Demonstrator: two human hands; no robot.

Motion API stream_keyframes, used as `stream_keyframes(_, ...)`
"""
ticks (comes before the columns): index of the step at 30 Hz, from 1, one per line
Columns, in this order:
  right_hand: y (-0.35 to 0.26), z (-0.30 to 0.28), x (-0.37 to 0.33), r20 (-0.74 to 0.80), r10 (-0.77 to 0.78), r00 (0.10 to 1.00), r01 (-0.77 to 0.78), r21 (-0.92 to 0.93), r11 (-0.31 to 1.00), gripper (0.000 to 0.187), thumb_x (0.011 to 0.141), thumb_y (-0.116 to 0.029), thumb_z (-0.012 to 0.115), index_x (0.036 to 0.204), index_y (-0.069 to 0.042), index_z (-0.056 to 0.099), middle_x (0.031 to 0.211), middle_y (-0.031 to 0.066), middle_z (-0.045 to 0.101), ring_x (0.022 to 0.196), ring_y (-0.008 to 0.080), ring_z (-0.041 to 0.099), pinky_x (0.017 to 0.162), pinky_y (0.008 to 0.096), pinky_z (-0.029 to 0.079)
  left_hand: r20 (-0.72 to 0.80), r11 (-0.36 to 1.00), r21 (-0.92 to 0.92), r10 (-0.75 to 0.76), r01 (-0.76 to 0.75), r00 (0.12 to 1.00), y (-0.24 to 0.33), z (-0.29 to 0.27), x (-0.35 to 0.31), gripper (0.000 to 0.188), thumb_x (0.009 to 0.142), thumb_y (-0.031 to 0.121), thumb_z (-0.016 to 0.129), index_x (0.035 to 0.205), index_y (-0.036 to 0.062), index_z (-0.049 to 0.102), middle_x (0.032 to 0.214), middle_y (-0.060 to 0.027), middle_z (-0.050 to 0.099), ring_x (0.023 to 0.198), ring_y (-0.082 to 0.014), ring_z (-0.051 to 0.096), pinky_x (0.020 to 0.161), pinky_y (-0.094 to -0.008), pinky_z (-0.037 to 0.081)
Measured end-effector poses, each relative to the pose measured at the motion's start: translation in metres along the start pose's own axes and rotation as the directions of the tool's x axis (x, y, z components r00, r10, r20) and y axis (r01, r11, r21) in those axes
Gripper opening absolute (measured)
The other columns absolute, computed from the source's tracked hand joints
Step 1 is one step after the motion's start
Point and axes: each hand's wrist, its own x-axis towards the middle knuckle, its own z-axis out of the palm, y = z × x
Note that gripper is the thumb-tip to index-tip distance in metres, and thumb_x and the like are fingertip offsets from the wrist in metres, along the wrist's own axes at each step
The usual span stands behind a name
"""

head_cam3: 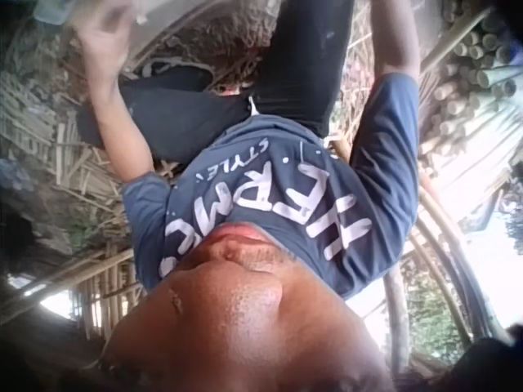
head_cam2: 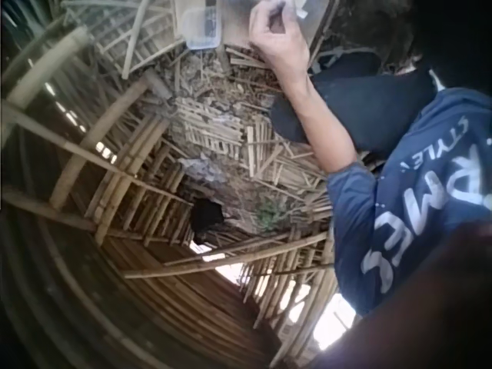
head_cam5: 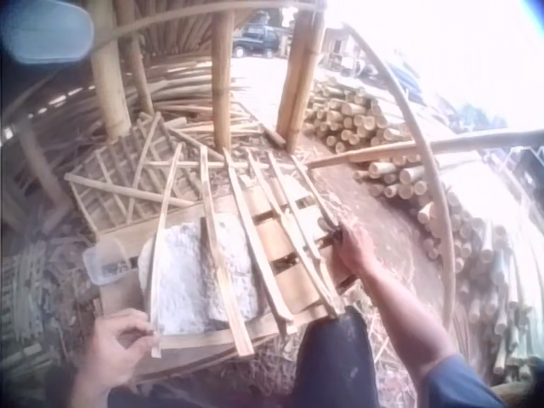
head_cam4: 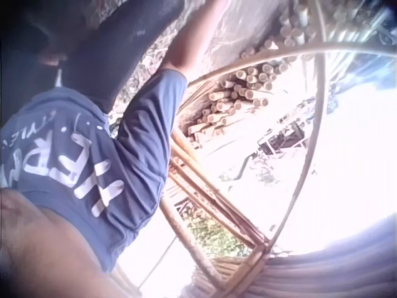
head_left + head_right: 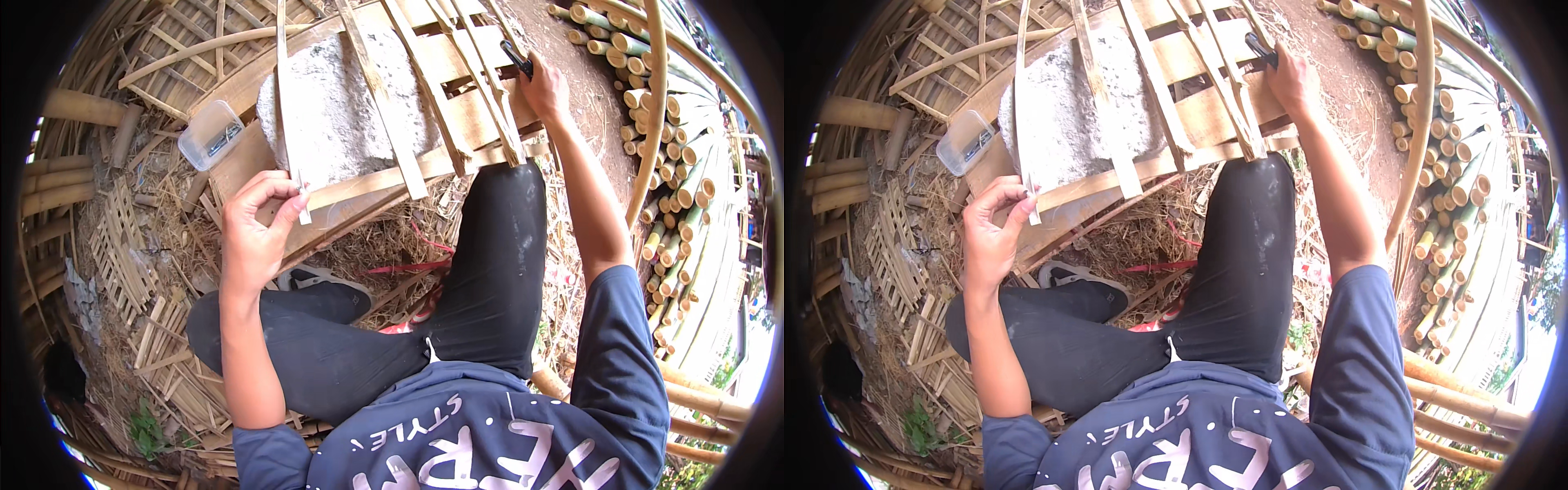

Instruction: The person positions bamboo strips across a bamboo frame and secures them by hammering nails into the strips using a multi-tool hammer.

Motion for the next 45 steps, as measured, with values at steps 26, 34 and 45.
stream_keyframes(26,0.003,-0.214,-0.031,-0.410,0.142,0.901,-0.109,0.103,0.989,0.031,0.088,-0.025,0.074,0.117,-0.016,0.067,0.098,0.0167,0.074,0.094,0.0400,0.071,0.081,0.0500,0.055,0.117,0.938,-0.337,0.131,-0.085,0.984,-0.008,-0.032,0.009,0.012,0.091,0.008,0.078,0.097,-0.0004,0.073,0.088,0.0003,0.072,0.080,-0.0045,0.064,0.074,-0.0208,0.051)
stream_keyframes(34,0.011,-0.288,-0.076,-0.382,0.281,0.880,-0.210,0.217,0.953,0.044,0.087,-0.024,0.076,0.128,-0.011,0.065,0.099,0.0186,0.075,0.097,0.0395,0.071,0.085,0.0460,0.054,0.153,0.935,-0.302,0.241,-0.186,0.958,0.030,-0.047,0.009,0.012,0.090,0.011,0.079,0.094,0.0012,0.074,0.085,0.0021,0.070,0.078,-0.0034,0.062,0.073,-0.0207,0.050)
stream_keyframes(45,0.046,-0.225,-0.175,-0.347,0.502,0.792,-0.281,0.523,0.805,0.027,0.087,-0.021,0.081,0.097,0.000,0.067,0.067,0.0043,0.064,0.061,0.0136,0.060,0.059,0.0347,0.048,0.411,0.960,-0.277,0.084,0.036,0.908,0.010,-0.030,0.073,0.015,0.085,0.009,0.083,0.094,0.0004,0.075,0.085,-0.0004,0.073,0.076,-0.0049,0.064,0.071,-0.0207,0.050)
